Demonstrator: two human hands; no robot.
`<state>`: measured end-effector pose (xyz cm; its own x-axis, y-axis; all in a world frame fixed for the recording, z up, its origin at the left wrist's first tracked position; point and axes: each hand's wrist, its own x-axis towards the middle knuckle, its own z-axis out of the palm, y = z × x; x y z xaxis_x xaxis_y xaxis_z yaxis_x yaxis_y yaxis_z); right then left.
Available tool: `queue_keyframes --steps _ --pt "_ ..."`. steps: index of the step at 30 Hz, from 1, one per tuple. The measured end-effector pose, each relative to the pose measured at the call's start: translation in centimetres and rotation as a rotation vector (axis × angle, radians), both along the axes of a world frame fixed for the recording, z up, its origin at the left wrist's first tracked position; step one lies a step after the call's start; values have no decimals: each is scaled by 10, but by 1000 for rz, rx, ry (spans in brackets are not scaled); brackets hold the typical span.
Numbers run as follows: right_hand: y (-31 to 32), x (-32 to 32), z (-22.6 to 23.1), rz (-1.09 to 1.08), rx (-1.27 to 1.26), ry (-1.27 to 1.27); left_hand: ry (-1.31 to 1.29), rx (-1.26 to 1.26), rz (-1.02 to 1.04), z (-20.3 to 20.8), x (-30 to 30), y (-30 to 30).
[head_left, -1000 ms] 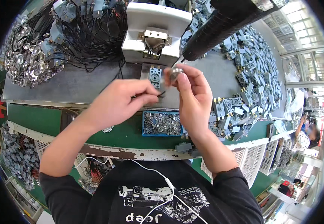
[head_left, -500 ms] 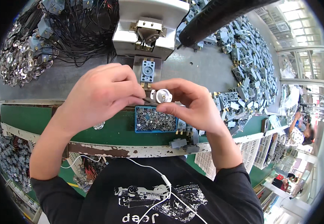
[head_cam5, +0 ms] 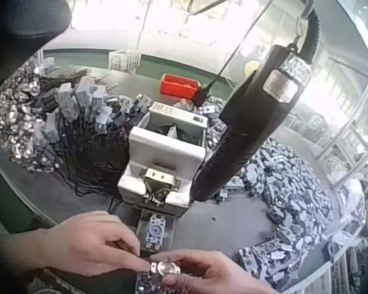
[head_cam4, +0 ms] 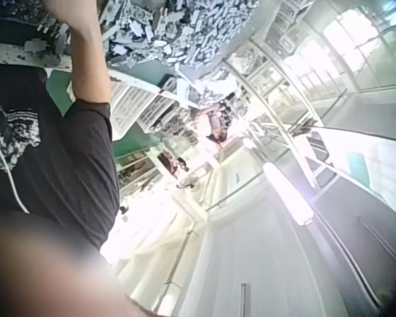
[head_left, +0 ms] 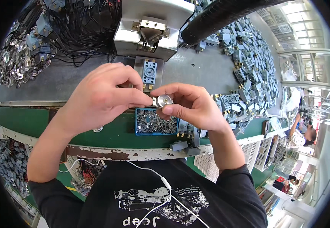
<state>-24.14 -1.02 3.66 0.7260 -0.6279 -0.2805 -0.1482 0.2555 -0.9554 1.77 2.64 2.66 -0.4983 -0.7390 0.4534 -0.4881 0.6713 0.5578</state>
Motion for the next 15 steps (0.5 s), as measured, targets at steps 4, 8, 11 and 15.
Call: queue_keyframes --steps 4,8,11,15 --pt "-19 1 -8 92 71 22 18 9 -72 -9 5 -2" --pt "-50 20 -20 412 183 -64 -38 -23 -319 -16 9 -9" --pt "-57 26 -33 617 144 -6 -87 49 -326 -18 4 -13" --pt "-36 5 6 297 -249 214 -28 142 -82 -14 4 4"
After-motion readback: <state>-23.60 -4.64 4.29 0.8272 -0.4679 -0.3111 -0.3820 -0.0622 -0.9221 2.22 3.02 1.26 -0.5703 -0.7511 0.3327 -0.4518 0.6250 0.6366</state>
